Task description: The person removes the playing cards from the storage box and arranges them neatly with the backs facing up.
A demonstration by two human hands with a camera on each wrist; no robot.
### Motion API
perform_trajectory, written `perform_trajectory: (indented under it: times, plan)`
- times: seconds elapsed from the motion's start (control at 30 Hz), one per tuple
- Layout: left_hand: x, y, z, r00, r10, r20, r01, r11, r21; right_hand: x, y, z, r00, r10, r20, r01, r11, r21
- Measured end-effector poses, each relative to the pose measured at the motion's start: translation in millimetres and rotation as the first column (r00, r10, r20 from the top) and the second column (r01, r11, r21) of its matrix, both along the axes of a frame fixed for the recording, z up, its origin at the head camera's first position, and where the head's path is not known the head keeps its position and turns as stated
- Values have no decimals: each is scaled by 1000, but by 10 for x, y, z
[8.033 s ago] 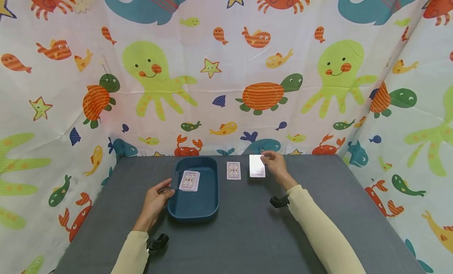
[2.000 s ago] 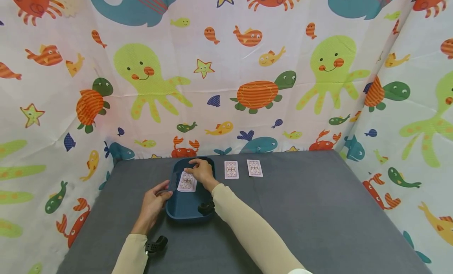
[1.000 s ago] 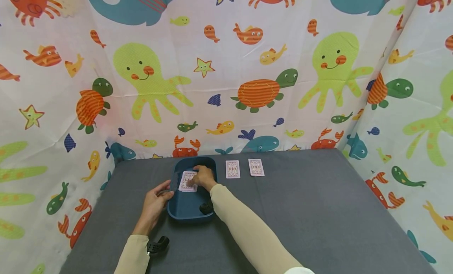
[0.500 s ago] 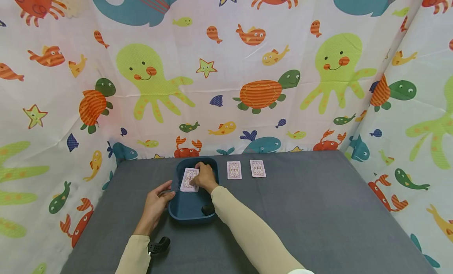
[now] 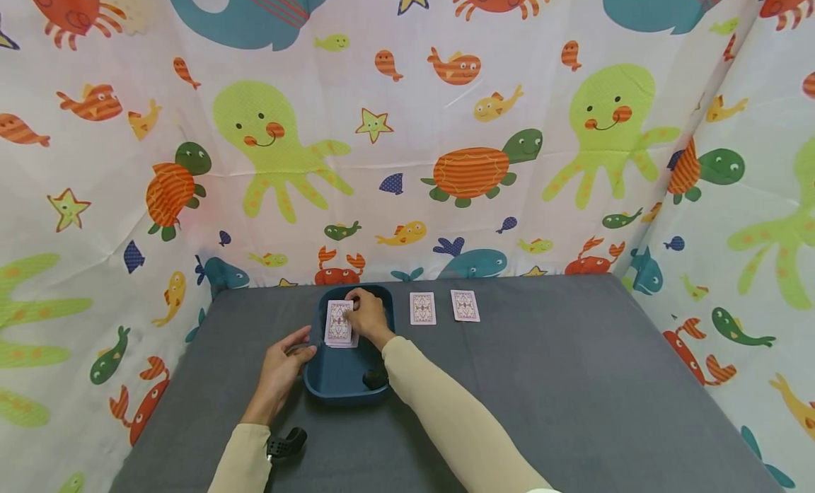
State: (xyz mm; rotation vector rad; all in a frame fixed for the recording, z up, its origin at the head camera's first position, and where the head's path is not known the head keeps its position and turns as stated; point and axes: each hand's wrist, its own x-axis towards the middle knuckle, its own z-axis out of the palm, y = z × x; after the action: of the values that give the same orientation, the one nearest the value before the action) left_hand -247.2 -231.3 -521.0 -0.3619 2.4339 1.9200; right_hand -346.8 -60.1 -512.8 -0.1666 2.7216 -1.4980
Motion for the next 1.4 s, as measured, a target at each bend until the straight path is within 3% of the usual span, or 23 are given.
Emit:
perform_trajectory:
  times: [0.33, 0.57, 0.83, 1.17, 1.4]
  plan:
    - [-11, 25, 21, 1000, -7, 0, 7, 1000, 5, -2, 33, 138, 999, -49, -14, 48, 995, -82]
    - [-19, 27, 16, 1000, 2, -4, -2, 1000, 8, 44, 38, 334, 999, -23, -38, 18, 990, -140]
    - [-12, 29, -17, 1000, 8, 7, -8, 1000, 6, 148, 116, 517, 998, 1, -57, -10, 986, -167]
    - [2, -4, 2, 1000, 1, 0, -1, 1000, -8, 287, 322, 618, 1000, -31, 3, 31, 970, -243]
    - [3, -18, -26, 1000, 2, -1, -2, 1000, 1, 432, 489, 658, 997, 10, -70, -25, 975, -219]
